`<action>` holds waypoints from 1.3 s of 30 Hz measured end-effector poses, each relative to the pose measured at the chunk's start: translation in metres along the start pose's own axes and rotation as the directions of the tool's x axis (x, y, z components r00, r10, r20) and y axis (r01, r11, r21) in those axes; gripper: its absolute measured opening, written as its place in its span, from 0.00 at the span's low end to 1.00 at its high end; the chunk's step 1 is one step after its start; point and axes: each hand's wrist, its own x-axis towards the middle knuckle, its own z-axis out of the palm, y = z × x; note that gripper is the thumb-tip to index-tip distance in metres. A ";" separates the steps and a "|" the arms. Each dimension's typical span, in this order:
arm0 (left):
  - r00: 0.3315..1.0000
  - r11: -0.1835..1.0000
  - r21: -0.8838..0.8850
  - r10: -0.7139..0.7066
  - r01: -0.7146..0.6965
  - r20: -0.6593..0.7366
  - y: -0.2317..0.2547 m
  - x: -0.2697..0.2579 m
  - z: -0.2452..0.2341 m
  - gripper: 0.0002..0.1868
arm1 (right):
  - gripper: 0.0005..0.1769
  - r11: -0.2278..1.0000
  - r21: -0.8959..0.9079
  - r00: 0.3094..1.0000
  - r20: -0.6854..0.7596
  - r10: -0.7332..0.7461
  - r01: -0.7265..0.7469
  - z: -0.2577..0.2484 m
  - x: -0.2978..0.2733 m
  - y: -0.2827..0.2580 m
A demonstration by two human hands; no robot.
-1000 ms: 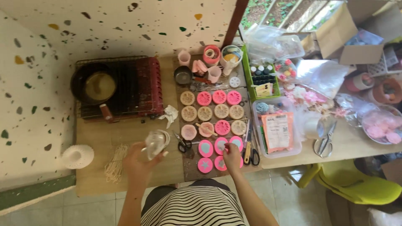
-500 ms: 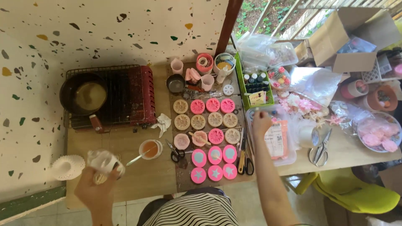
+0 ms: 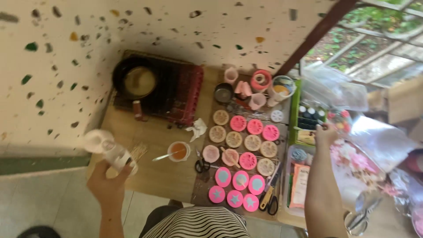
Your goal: Mixing fragrance oils and pouring liquid into silicone flower molds to make candles.
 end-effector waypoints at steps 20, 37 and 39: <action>0.988 0.982 -0.124 0.150 -0.143 0.042 0.009 0.005 0.018 0.27 | 0.10 0.671 0.730 0.912 0.176 -0.371 0.132 -0.096 -0.313 -0.343; 0.884 0.888 -0.198 0.444 -0.414 0.145 -0.022 0.038 0.039 0.28 | 0.11 0.780 0.607 0.846 0.326 -0.421 0.155 -0.065 -0.427 -0.435; 0.865 0.877 -0.178 0.474 -0.447 0.165 -0.036 0.041 0.049 0.29 | 0.07 0.792 0.587 0.868 0.293 -0.401 0.169 -0.067 -0.428 -0.432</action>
